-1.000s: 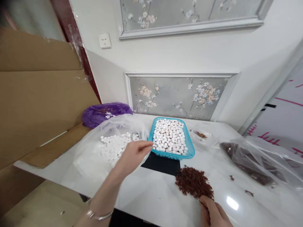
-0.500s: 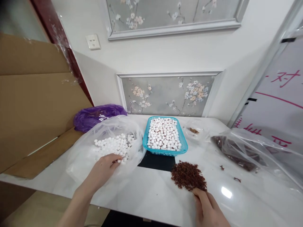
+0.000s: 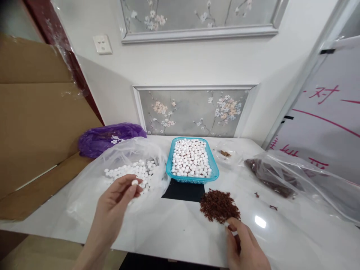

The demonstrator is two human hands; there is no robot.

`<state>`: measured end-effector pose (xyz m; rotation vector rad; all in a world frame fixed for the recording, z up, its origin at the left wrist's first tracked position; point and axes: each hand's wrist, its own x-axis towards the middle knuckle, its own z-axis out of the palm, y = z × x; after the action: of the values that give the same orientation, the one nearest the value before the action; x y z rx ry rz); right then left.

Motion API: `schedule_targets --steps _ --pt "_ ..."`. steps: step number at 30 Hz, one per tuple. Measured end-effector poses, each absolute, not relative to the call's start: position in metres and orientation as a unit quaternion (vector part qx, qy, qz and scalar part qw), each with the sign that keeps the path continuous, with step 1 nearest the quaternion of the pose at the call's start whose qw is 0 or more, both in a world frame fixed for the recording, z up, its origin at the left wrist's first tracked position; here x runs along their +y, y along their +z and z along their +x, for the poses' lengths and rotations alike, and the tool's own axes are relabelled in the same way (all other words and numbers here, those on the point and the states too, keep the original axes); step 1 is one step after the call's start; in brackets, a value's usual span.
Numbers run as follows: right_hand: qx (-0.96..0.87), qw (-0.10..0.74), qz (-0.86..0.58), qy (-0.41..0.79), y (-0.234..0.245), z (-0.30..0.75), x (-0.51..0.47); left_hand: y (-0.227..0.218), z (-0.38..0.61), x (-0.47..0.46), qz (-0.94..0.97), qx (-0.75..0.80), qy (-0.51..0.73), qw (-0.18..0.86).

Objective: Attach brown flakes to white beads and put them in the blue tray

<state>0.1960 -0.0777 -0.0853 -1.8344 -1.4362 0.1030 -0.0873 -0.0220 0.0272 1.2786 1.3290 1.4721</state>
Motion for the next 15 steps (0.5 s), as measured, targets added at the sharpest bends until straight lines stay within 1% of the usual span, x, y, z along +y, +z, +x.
schedule_targets --steps 1,3,5,7,11,15 --pt "-0.566 0.408 -0.714 0.060 -0.084 0.195 -0.077 0.029 -0.075 -0.027 0.467 0.464 0.586 0.472" --pt "-0.567 0.436 -0.688 0.119 -0.081 0.189 -0.077 0.026 -0.053 -0.035 0.391 0.369 0.560 0.630" --pt "-0.558 0.465 -0.659 0.196 -0.075 0.178 -0.078 0.018 -0.036 -0.038 0.313 0.311 0.521 0.731" --pt "-0.525 0.502 -0.641 0.249 -0.068 0.164 -0.079 0.007 -0.026 -0.037 0.258 0.292 0.502 0.772" --pt "-0.531 0.510 -0.569 0.366 -0.049 0.137 -0.078 -0.016 -0.024 -0.029 0.204 0.296 0.501 0.787" --pt "-0.523 0.561 -0.498 0.406 -0.032 0.123 -0.073 -0.034 -0.026 -0.026 0.182 0.269 0.497 0.805"
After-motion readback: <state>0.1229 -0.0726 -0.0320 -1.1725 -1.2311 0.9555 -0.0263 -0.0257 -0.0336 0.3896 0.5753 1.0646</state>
